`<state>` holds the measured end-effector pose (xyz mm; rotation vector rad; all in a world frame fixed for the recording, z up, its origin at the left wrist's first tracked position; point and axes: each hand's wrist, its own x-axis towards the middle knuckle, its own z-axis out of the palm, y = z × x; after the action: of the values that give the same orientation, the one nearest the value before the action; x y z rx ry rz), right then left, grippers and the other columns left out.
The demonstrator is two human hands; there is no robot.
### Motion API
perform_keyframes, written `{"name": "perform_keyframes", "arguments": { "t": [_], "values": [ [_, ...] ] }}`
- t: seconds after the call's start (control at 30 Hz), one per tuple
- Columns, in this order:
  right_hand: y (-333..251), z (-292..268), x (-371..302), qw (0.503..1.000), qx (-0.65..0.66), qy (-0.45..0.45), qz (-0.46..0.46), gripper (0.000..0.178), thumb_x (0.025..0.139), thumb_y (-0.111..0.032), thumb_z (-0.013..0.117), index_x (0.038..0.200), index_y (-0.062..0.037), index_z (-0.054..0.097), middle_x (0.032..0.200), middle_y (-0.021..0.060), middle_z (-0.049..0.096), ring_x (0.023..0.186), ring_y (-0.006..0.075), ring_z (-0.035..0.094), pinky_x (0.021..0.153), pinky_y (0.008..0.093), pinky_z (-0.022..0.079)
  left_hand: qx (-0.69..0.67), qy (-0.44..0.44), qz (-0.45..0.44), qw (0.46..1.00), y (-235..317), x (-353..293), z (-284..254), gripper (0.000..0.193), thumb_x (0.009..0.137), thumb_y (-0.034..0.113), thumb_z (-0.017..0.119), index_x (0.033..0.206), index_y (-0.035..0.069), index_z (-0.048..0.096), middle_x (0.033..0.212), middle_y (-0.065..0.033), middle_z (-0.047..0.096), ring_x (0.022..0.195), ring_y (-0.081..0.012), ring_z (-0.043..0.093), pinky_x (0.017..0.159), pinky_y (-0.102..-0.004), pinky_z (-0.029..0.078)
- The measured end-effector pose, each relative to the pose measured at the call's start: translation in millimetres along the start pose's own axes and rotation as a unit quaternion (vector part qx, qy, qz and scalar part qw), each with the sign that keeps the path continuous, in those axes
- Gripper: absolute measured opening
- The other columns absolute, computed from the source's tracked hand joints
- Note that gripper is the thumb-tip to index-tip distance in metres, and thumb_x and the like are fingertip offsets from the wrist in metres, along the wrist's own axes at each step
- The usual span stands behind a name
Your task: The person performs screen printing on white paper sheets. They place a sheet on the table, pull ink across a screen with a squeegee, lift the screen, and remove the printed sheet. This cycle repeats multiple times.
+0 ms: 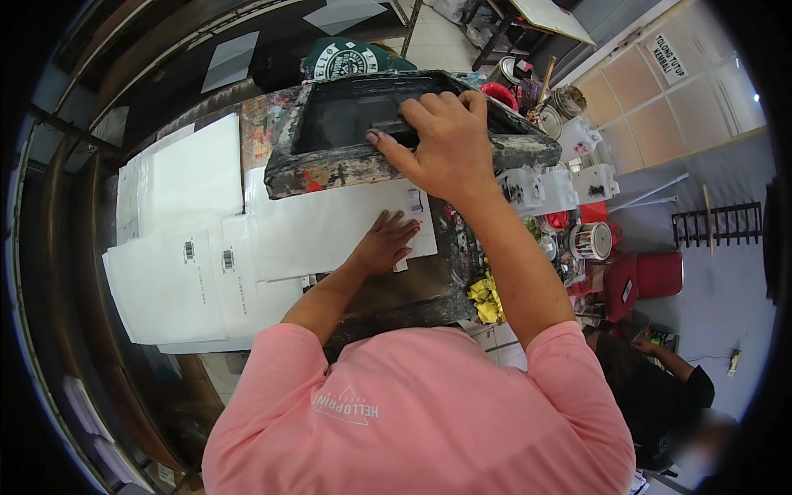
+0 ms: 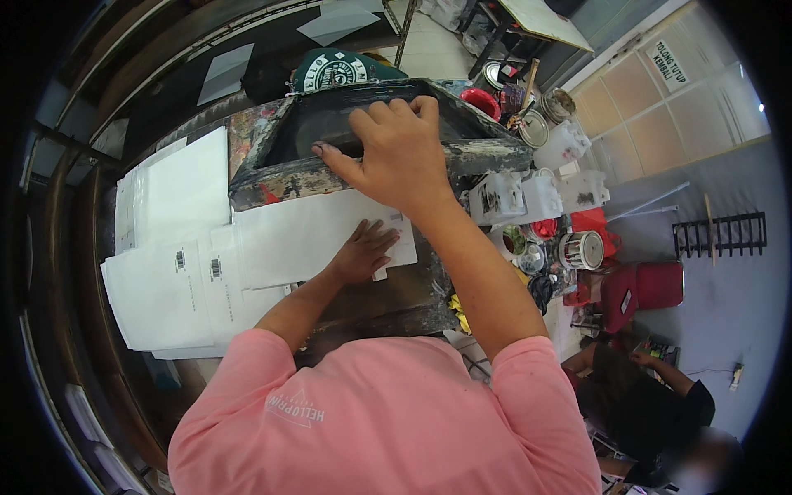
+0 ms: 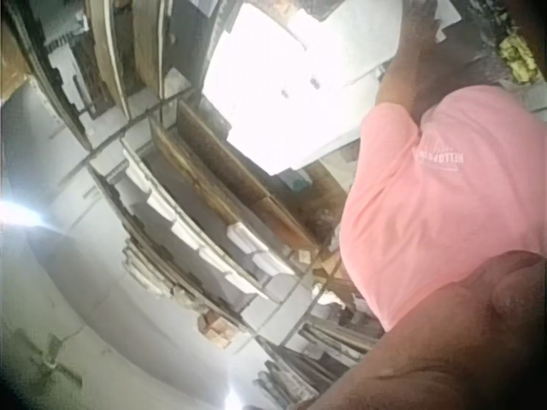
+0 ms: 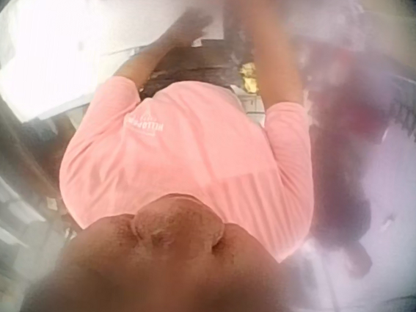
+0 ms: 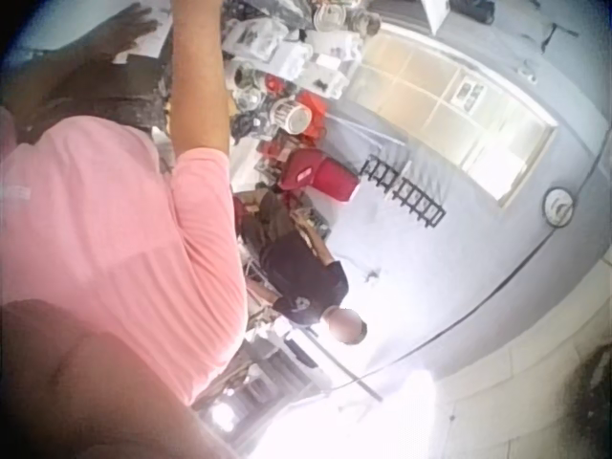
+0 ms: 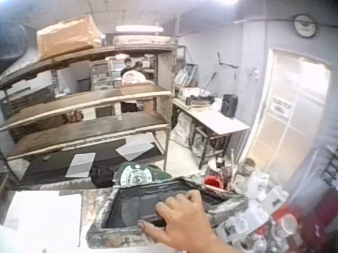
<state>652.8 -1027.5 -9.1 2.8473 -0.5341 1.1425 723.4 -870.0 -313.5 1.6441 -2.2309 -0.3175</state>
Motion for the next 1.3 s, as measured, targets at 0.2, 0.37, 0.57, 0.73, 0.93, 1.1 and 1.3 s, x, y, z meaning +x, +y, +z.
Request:
{"name": "perform_keyframes", "arguments": {
  "t": [0.2, 0.37, 0.57, 0.73, 0.93, 1.1, 1.3],
  "values": [
    [0.5, -0.2, 0.0, 1.000, -0.007, 0.007, -0.002, 0.044, 0.086, -0.053, 0.074, 0.084, -0.0085, 0.070, 0.073, 0.0053, 0.061, 0.075, 0.0249, 0.056, 0.085, 0.0441, 0.036, 0.016, -0.017, 0.003, 1.000, -4.6, -7.5, -3.9, 0.060, 0.102, 0.039, 0.057, 0.156, 0.015, 0.046, 0.162, -0.0043, 0.042, 0.151, -0.0354, 0.034, 0.126, -0.0595, 0.019],
    [-2.8, -1.5, 1.8, 1.000, -0.008, -0.005, 0.011, 0.044, 0.085, -0.052, 0.074, 0.084, -0.0084, 0.070, 0.075, 0.0053, 0.061, 0.075, 0.0247, 0.057, 0.085, 0.0445, 0.036, 0.017, -0.011, 0.001, 1.000, -4.5, -3.9, 1.6, 0.059, 0.101, 0.037, 0.058, 0.155, 0.015, 0.047, 0.161, -0.0041, 0.043, 0.152, -0.0351, 0.032, 0.126, -0.0601, 0.019],
    [-1.4, 0.2, 2.6, 1.000, -0.013, -0.010, 0.014, 0.045, 0.085, -0.053, 0.075, 0.085, -0.0081, 0.070, 0.076, 0.0062, 0.062, 0.077, 0.0257, 0.058, 0.086, 0.0451, 0.036, -0.004, 0.012, 0.010, 1.000, -4.1, 2.1, 3.1, 0.060, 0.098, 0.036, 0.062, 0.153, 0.013, 0.049, 0.160, -0.0052, 0.044, 0.151, -0.0343, 0.033, 0.125, -0.0611, 0.020],
    [-2.9, 2.6, 4.2, 0.999, -0.034, -0.006, -0.003, 0.044, 0.085, -0.052, 0.075, 0.084, -0.0082, 0.067, 0.080, 0.0072, 0.062, 0.081, 0.0271, 0.060, 0.086, 0.0451, 0.037, 0.026, -0.014, -0.008, 1.000, -0.1, 2.9, 6.3, 0.064, 0.097, 0.037, 0.063, 0.153, 0.011, 0.048, 0.163, -0.0082, 0.041, 0.151, -0.0357, 0.033, 0.123, -0.0616, 0.025],
    [-12.2, -2.1, 4.0, 0.998, -0.049, -0.043, 0.017, 0.038, 0.087, -0.043, 0.076, 0.096, -0.0064, 0.072, 0.083, 0.0071, 0.065, 0.085, 0.0280, 0.062, 0.085, 0.0444, 0.038, -0.029, 0.076, -0.160, 0.984, 47.2, -58.6, 4.1, 0.083, 0.098, 0.061, 0.055, 0.157, 0.005, 0.039, 0.164, -0.0239, 0.032, 0.152, -0.0442, 0.028, 0.124, -0.0639, 0.018],
    [-10.5, -0.4, 4.1, 0.999, -0.042, -0.033, -0.001, 0.036, 0.088, -0.041, 0.075, 0.095, -0.0064, 0.071, 0.082, 0.0070, 0.064, 0.085, 0.0284, 0.062, 0.086, 0.0437, 0.038, -0.003, 0.053, -0.240, 0.969, 67.8, -109.4, -2.7, 0.096, 0.095, 0.071, 0.051, 0.157, -0.001, 0.036, 0.166, -0.0265, 0.024, 0.157, -0.0437, 0.017, 0.124, -0.0660, 0.009],
    [-12.0, -3.3, 1.6, 0.998, -0.048, -0.040, 0.005, 0.035, 0.087, -0.040, 0.075, 0.091, -0.0060, 0.068, 0.083, 0.0095, 0.063, 0.086, 0.0309, 0.061, 0.087, 0.0445, 0.038, 0.022, 0.015, -0.234, 0.972, 69.9, -115.4, -4.9, 0.106, 0.091, 0.079, 0.046, 0.160, -0.001, 0.032, 0.169, -0.0258, 0.021, 0.158, -0.0426, 0.016, 0.123, -0.0679, 0.005]
  ]
}}
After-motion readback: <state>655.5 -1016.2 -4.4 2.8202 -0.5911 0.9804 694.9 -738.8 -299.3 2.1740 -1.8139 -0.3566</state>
